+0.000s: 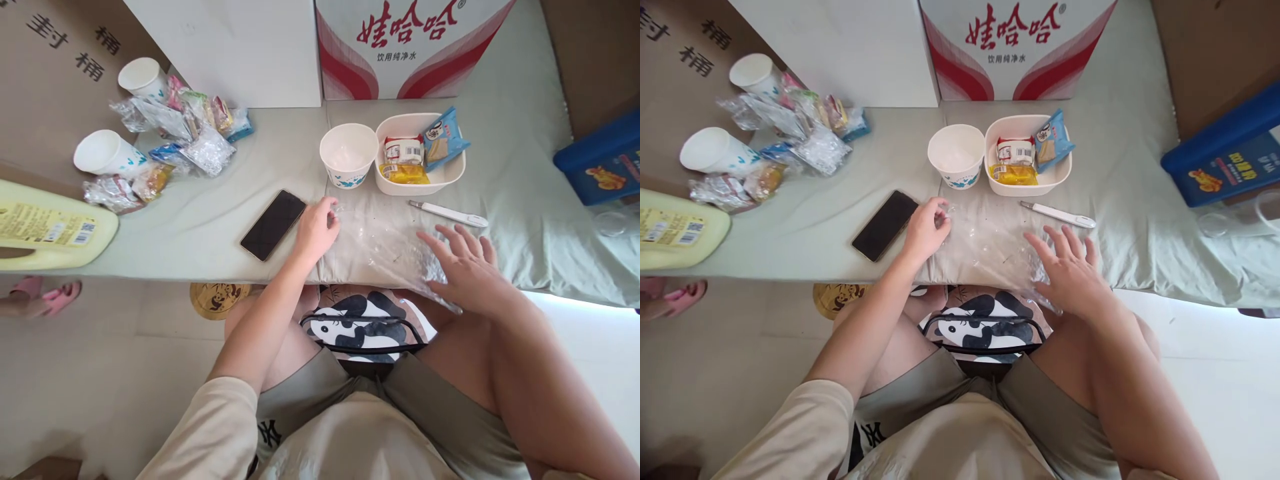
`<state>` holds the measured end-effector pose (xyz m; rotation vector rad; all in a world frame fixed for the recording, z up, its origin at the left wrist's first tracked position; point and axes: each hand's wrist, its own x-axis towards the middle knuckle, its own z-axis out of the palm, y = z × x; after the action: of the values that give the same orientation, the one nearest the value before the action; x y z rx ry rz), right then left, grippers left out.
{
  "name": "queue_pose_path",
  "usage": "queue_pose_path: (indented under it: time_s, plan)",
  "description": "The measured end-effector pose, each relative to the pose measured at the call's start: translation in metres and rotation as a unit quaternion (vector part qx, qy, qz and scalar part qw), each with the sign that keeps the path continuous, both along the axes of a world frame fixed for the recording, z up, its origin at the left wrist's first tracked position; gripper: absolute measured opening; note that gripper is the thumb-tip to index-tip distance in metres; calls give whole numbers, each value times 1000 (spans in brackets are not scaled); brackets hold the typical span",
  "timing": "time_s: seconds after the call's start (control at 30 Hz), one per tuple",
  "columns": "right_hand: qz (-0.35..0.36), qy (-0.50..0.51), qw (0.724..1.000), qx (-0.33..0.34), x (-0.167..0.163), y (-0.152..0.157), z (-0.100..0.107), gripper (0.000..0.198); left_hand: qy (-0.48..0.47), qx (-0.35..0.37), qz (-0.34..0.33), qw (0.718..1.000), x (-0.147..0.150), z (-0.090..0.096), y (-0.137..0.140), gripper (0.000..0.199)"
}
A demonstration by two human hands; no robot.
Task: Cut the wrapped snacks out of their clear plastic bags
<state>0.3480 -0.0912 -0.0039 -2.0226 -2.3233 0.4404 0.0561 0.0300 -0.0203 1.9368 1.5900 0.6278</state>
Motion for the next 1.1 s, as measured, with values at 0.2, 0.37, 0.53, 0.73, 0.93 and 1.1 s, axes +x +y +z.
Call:
queue_pose_path:
  time_s: [0.2, 0.37, 0.53, 0.73, 0.93, 1.1]
  plan:
    - [15, 211, 977, 20, -6, 21, 13, 77, -302, -187, -100, 929, -2, 12, -8, 35]
    - [62, 384, 912, -129, -29, 47, 12, 104, -369, -329, -181, 850, 1, 34, -12, 41]
    - [119, 380, 868, -295, -43, 53, 18, 70, -410, -367, -189, 813, 1, 42, -12, 41]
    - [74, 467, 805, -358, -49, 46, 23, 26, -441, -367, -141, 807, -3, 36, -10, 50]
    - [-39, 592, 775, -218, -43, 44, 28, 25, -507, -317, -6, 801, 7, 28, 7, 56]
    - [-159, 623, 759, -105, -45, 53, 8, 39, -466, -408, -163, 768, 25, 17, -3, 75]
